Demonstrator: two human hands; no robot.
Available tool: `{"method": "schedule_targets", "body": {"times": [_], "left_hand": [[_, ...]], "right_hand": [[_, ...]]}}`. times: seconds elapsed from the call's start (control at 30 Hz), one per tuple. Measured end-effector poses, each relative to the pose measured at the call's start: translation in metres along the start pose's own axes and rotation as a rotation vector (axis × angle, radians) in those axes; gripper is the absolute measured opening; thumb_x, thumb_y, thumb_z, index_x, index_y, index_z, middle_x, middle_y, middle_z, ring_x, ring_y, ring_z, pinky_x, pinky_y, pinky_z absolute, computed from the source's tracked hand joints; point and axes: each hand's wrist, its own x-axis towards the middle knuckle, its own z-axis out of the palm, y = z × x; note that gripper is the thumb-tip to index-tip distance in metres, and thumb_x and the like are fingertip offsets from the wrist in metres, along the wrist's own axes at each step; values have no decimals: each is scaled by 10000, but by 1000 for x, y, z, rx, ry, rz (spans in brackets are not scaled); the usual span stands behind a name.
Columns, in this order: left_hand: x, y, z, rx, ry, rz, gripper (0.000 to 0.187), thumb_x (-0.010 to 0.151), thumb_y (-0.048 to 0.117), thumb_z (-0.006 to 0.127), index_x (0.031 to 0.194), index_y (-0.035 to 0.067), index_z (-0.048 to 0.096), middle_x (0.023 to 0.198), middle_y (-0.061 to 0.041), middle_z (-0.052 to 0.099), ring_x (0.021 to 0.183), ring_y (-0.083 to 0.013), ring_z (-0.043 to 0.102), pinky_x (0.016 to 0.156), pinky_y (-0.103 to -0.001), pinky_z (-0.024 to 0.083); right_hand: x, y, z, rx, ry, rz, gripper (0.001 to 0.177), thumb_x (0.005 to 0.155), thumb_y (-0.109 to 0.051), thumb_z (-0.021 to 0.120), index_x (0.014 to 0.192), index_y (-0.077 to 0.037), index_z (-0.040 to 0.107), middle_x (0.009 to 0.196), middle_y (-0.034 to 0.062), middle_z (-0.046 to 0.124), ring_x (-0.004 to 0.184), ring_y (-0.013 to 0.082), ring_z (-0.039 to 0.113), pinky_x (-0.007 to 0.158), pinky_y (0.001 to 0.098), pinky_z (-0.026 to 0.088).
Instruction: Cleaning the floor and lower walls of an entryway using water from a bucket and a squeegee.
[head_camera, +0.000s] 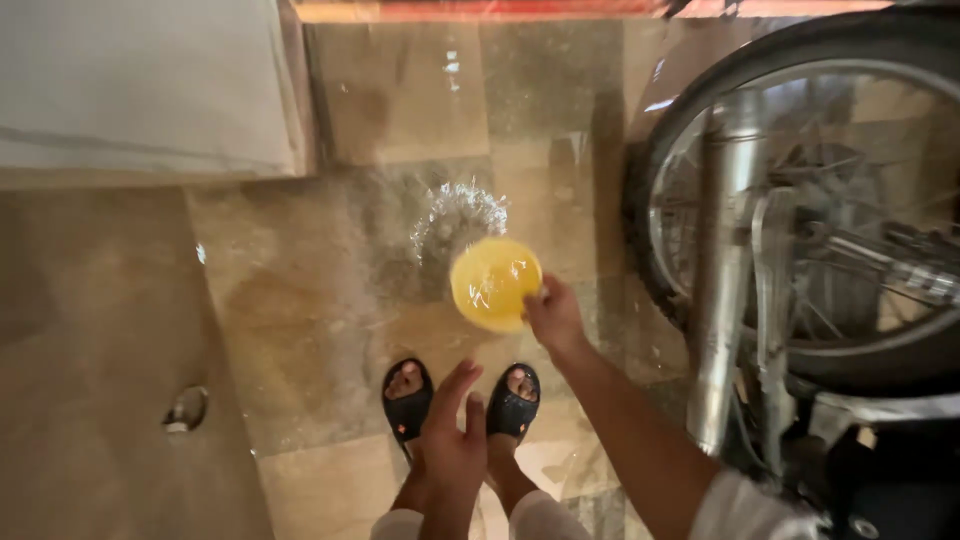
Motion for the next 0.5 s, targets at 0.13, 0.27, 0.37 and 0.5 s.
{"method": "schedule_targets", "body": {"times": [0.13, 0.27, 0.37, 0.5], "left_hand": [[8, -18, 0, 118, -25, -1, 329, 953, 49, 605, 1271, 62, 689, 1360, -152, 680, 1301, -319, 628, 1100, -412, 469], [16, -13, 5, 168, -104, -21, 317, 941, 66, 614, 1249, 62, 690, 1357, -158, 669, 1295, -349, 607, 1087, -433, 468], [18, -4, 10, 186, -98, -9, 331, 931, 52, 605, 1250, 69, 690, 1356, -153, 670, 1294, -357, 606, 1084, -437, 475], [22, 9, 27, 268, -95, 28, 355, 889, 17, 604, 1222, 87, 704, 1338, -150, 677, 1284, -369, 600, 1068, -456, 473]], "right_hand": [[90, 7, 42, -110, -5, 164, 329, 889, -112, 733, 1188, -17, 633, 763, 91, 707, 607, 175, 693, 507, 345, 557], [97, -67, 40, -338, -22, 129, 336, 933, -168, 736, 1223, -29, 642, 789, 102, 720, 661, 180, 719, 588, 345, 572], [79, -78, 23, -283, -40, 43, 414, 958, -168, 702, 1342, -61, 591, 793, 84, 711, 689, 152, 687, 620, 326, 550], [42, -18, -12, 61, -40, -42, 460, 1009, -128, 627, 1454, -74, 527, 876, 54, 697, 752, 104, 603, 646, 291, 489]]}}
